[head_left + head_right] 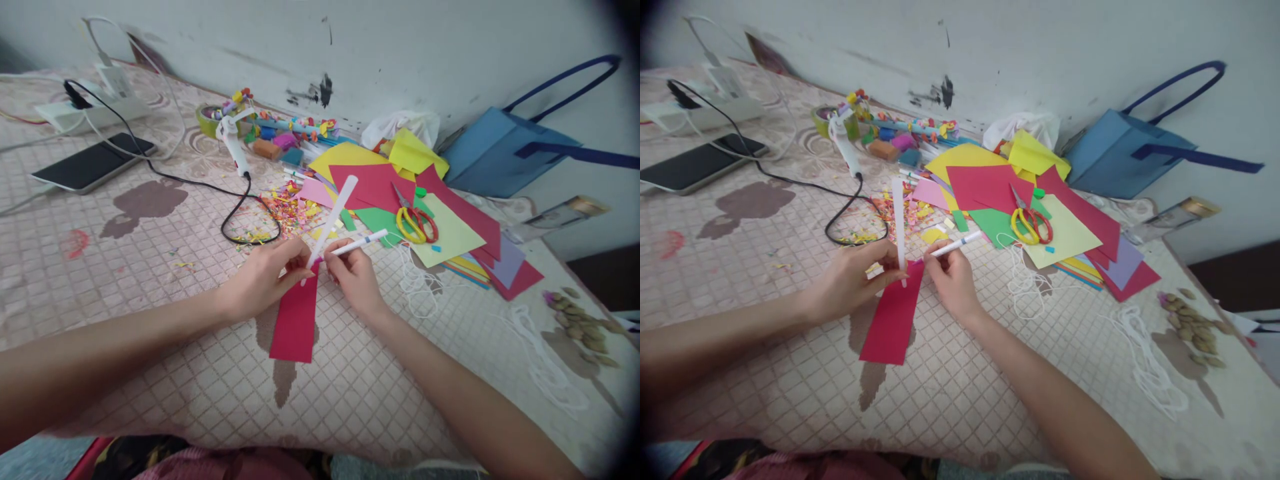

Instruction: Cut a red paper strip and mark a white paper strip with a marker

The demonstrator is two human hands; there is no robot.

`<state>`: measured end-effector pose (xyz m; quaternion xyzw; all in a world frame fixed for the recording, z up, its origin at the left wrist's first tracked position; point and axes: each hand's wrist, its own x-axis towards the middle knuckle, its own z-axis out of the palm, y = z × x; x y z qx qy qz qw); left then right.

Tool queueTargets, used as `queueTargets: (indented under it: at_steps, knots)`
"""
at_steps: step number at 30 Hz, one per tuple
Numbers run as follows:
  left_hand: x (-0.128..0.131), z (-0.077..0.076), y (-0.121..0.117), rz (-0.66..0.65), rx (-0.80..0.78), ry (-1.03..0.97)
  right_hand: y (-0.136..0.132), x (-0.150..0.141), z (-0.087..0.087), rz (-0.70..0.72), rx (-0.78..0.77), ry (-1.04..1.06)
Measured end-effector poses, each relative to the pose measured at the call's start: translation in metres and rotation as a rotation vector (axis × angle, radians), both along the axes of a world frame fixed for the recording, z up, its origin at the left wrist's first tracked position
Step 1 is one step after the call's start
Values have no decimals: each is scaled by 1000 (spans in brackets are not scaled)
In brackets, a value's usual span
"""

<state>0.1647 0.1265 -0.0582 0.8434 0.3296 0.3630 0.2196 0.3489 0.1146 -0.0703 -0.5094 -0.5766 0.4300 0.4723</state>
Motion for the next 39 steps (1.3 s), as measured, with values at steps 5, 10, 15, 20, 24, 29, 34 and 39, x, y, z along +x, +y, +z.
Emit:
queueTargets:
  at_steps: [5, 10, 15, 20, 24, 29, 34, 39]
  knots:
    - [-1, 0, -1, -1, -15, -5, -15, 2, -4, -88, 13, 14]
    - [-2, 1, -2, 13, -16, -11, -25, 2, -4, -113, 57, -25]
    - [-2, 0, -2, 10, -15, 1, -23, 2, -4, -86, 76, -120]
    - [0, 1, -3, 12, 6, 19, -16, 2, -3, 12, 42, -143]
    - [1, 2, -3, 10, 0, 29, -11, 1, -5, 26, 18, -181]
    - [1, -1, -3, -3, 24, 7, -8, -1, -8, 50, 43, -232]
    - [1, -3, -1, -21, 53, -11, -8, -2, -9, 86, 55, -251]
    - [2, 0, -2, -17, 54, -12, -8, -2, -8, 97, 63, -276]
